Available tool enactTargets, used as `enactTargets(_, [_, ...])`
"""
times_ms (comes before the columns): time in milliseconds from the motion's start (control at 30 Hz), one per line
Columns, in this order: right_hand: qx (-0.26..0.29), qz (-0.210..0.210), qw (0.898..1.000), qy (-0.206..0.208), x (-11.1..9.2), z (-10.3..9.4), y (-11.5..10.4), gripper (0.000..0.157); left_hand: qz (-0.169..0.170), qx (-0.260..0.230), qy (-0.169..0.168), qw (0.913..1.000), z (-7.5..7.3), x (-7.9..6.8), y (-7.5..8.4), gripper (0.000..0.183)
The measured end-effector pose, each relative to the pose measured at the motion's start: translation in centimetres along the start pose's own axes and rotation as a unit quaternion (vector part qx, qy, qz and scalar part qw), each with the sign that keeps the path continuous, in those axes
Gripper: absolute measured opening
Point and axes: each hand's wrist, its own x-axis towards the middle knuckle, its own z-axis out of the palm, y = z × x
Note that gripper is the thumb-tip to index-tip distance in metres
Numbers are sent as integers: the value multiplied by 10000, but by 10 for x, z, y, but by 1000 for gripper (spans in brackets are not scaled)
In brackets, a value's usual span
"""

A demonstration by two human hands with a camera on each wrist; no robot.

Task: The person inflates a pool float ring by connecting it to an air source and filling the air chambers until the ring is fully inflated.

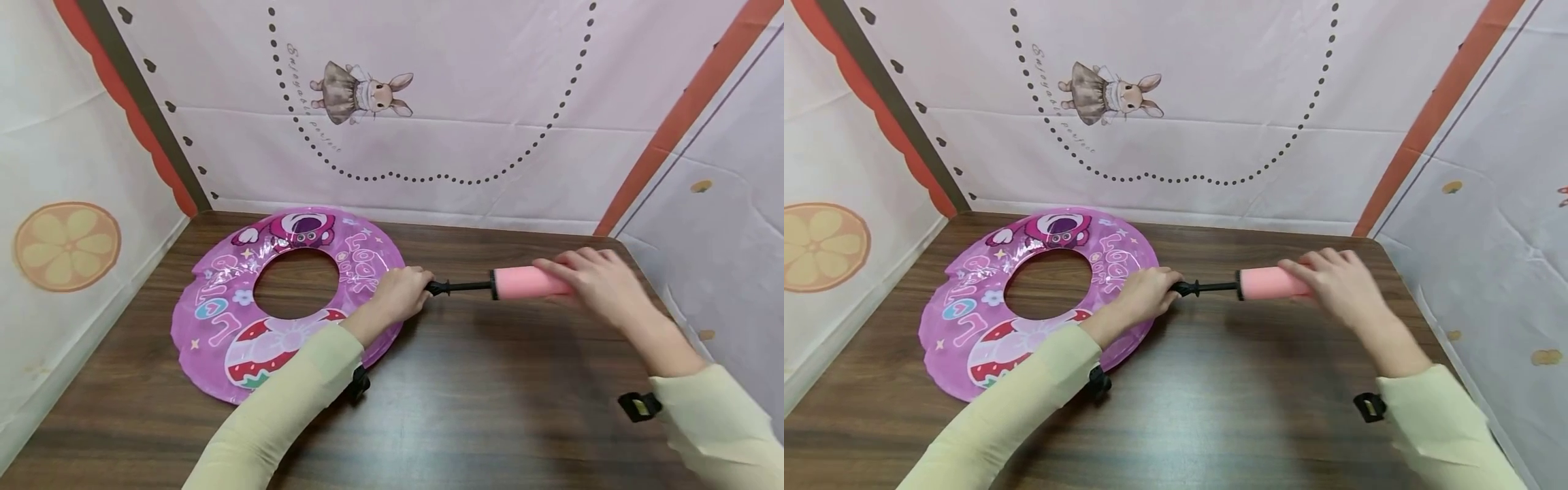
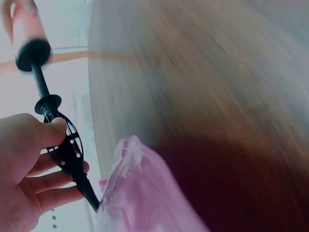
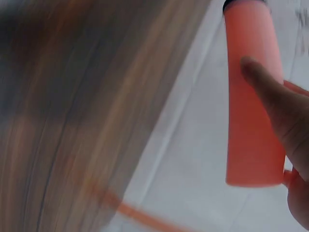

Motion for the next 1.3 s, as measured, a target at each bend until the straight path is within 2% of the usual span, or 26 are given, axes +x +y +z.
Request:
enactTargets(67, [-104,-126,9998,71,12,8,-11,53,41,-23,-21,10000,0,1,4,24])
enactTargets(200, [-317,-171,9993,65,31,16,-28,60,42,-51,21,10000,0,3,8,21])
enactTargets(367, [-442,-227,9988,50,41,21,-38,60,47,-132,59,9999,-1,4,8,21])
enactTargets(533, [-290,-152,9995,27,35,19,-33,61,57,-211,-93,9997,-4,6,7,24])
enactTargets(733, [-60,-1,9999,-85,13,7,-13,62,38,-155,-293,9994,-6,8,4,26])
enactTargets(933, [14,542,9973,-495,-14,-14,13,70,88,-10,-108,9999,-4,4,-1,27])
enactTargets(1067, [4,792,9949,-622,-27,-24,28,67,90,93,73,9999,-1,1,-5,27])
enactTargets(1167, [58,572,9972,-470,-22,-21,24,64,47,81,106,9999,-1,-1,-4,27])
enactTargets(1300, [37,88,9998,-155,2,-5,1,62,68,24,84,9999,-2,-1,1,26])
